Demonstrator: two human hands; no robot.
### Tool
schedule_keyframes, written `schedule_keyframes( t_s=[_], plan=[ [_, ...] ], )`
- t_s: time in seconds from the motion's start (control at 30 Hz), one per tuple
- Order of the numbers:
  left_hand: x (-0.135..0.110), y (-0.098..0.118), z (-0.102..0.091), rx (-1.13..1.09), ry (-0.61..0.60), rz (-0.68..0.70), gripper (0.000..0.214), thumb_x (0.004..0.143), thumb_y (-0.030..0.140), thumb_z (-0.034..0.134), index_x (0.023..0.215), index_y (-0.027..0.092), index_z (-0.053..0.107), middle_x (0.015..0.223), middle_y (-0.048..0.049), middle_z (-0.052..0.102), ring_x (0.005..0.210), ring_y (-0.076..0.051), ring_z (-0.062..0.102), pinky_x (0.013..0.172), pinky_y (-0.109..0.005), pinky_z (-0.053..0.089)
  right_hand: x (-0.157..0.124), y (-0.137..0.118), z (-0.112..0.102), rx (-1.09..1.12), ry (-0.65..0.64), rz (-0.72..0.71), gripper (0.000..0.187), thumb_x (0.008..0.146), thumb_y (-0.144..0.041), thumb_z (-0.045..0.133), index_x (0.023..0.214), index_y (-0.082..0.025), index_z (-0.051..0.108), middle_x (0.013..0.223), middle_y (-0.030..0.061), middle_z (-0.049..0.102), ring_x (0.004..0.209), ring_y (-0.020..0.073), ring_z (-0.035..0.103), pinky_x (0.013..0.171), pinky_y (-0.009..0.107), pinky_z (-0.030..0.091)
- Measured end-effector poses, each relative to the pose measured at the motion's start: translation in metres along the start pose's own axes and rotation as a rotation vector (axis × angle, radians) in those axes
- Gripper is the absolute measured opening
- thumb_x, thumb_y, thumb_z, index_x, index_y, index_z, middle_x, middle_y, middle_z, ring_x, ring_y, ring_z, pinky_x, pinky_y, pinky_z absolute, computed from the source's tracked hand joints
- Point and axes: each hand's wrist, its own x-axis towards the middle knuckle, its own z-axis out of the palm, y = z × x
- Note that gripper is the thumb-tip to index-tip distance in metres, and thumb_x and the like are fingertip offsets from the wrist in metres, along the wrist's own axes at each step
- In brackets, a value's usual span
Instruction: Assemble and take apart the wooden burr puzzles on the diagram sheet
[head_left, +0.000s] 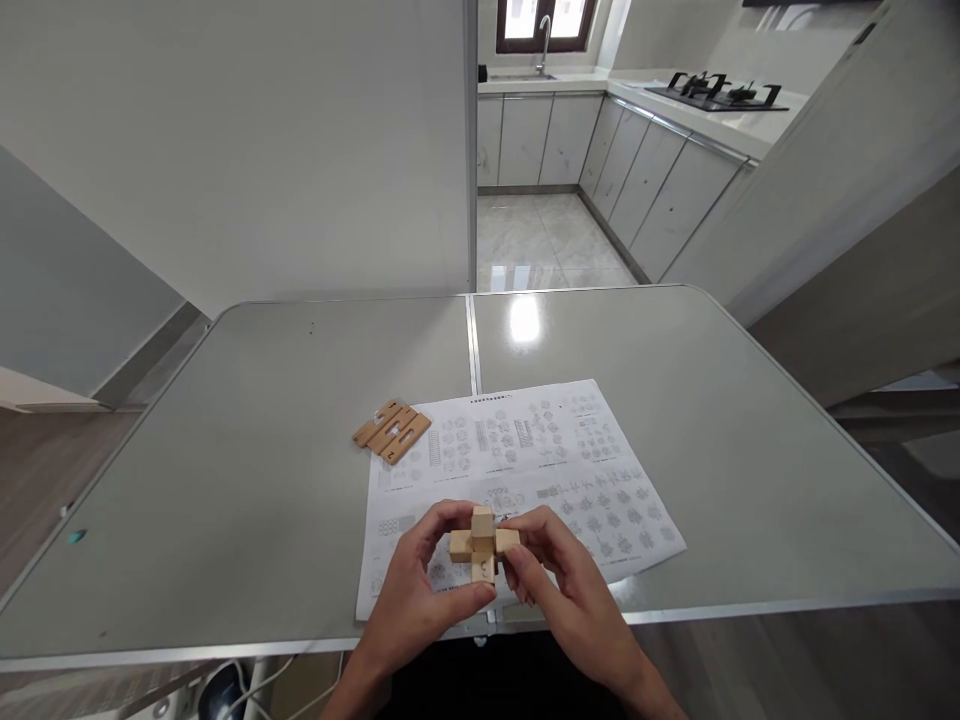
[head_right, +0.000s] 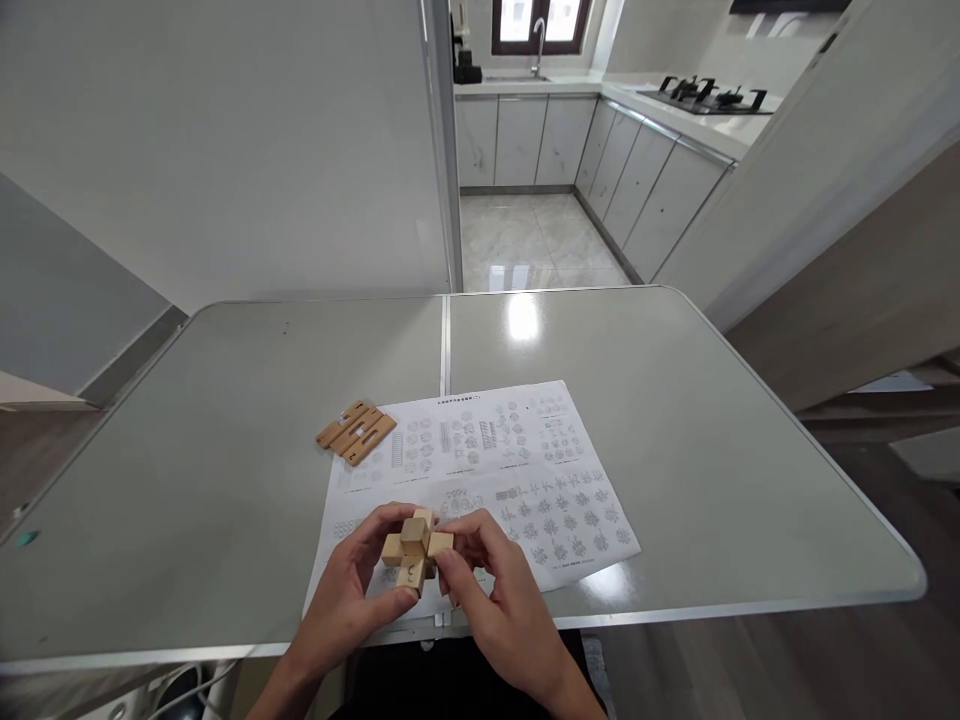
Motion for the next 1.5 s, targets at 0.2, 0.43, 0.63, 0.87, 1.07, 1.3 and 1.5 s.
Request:
schedule_keyframes(
  t_s=[0.2, 0.43, 0.63, 0.87, 1.07, 1.3, 1.5],
  plan=[
    [-0.001, -0.003, 0.003, -0.062, 0.032, -0.029, 0.058, 0.073, 0.044, 0.088, 0.124, 0.023, 0.067, 0.125, -0.0103, 0.074, 0.117, -0.032, 0.068, 0.107, -0.043, 0.053, 0.002, 0.007, 0.001, -0.072, -0.001, -0.041, 0.029, 0.11, -0.049, 0.053, 0.108, -0.022, 0.064, 0.077, -0.0014, 0.06, 0.069, 0.0151, 0.056, 0.068, 0.029, 0.046],
    [0.001, 0.003, -0.005, 0.001, -0.008, 0.011, 0.055, 0.072, 0.04, 0.091, 0.121, 0.023, 0.074, 0.126, -0.0092, 0.075, 0.121, -0.033, 0.068, 0.109, -0.043, 0.051, 0.0, 0.004, -0.002, -0.15, -0.024, -0.088, 0.024, 0.111, -0.043, 0.052, 0.109, -0.022, 0.063, 0.08, -0.0007, 0.062, 0.072, 0.0154, 0.058, 0.071, 0.029, 0.047],
    [0.002, 0.005, -0.002, -0.04, 0.002, 0.047, 0.06, 0.074, 0.047, 0.091, 0.126, 0.022, 0.073, 0.129, -0.011, 0.075, 0.12, -0.034, 0.069, 0.111, -0.044, 0.05, 0.001, -0.001, -0.001, -0.074, -0.023, -0.089, 0.023, 0.111, -0.043, 0.054, 0.109, -0.022, 0.063, 0.081, -0.0008, 0.063, 0.073, 0.0149, 0.06, 0.07, 0.028, 0.049],
    [0.0, -0.005, -0.007, -0.207, -0.134, -0.015, 0.07, 0.087, 0.07, 0.074, 0.134, 0.018, 0.072, 0.129, -0.0147, 0.074, 0.121, -0.037, 0.068, 0.105, -0.045, 0.053, 0.0, 0.002, -0.003, 0.028, -0.02, -0.086, 0.022, 0.111, -0.042, 0.054, 0.119, -0.025, 0.065, 0.089, 0.0002, 0.065, 0.07, 0.0132, 0.058, 0.071, 0.029, 0.052],
    [-0.003, -0.012, -0.009, -0.297, -0.223, -0.069, 0.084, 0.091, 0.079, 0.06, 0.152, 0.023, 0.056, 0.136, -0.0155, 0.069, 0.123, -0.036, 0.066, 0.108, -0.047, 0.051, 0.006, 0.0, -0.007, -0.214, -0.064, -0.095, 0.03, 0.109, -0.033, 0.053, 0.136, -0.032, 0.066, 0.123, 0.0064, 0.058, 0.098, 0.0183, 0.062, 0.083, 0.032, 0.055],
    [-0.012, 0.0, -0.01, -0.097, -0.14, -0.145, 0.068, 0.105, 0.073, 0.036, 0.152, 0.027, 0.054, 0.151, -0.0128, 0.06, 0.14, -0.033, 0.055, 0.12, -0.049, 0.042, 0.007, -0.001, -0.009, -0.218, -0.051, -0.093, 0.018, 0.107, -0.035, 0.057, 0.116, -0.026, 0.07, 0.118, 0.0064, 0.061, 0.094, 0.0183, 0.063, 0.076, 0.03, 0.055],
    [-0.008, 0.02, -0.001, 0.114, -0.102, 0.038, 0.069, 0.083, 0.055, 0.084, 0.142, 0.031, 0.058, 0.14, -0.0083, 0.064, 0.124, -0.031, 0.064, 0.108, -0.041, 0.052, 0.005, -0.001, -0.004, -0.275, 0.009, -0.179, 0.017, 0.108, -0.034, 0.057, 0.117, -0.026, 0.069, 0.126, 0.0085, 0.065, 0.113, 0.0227, 0.065, 0.082, 0.03, 0.055]
  ],
)
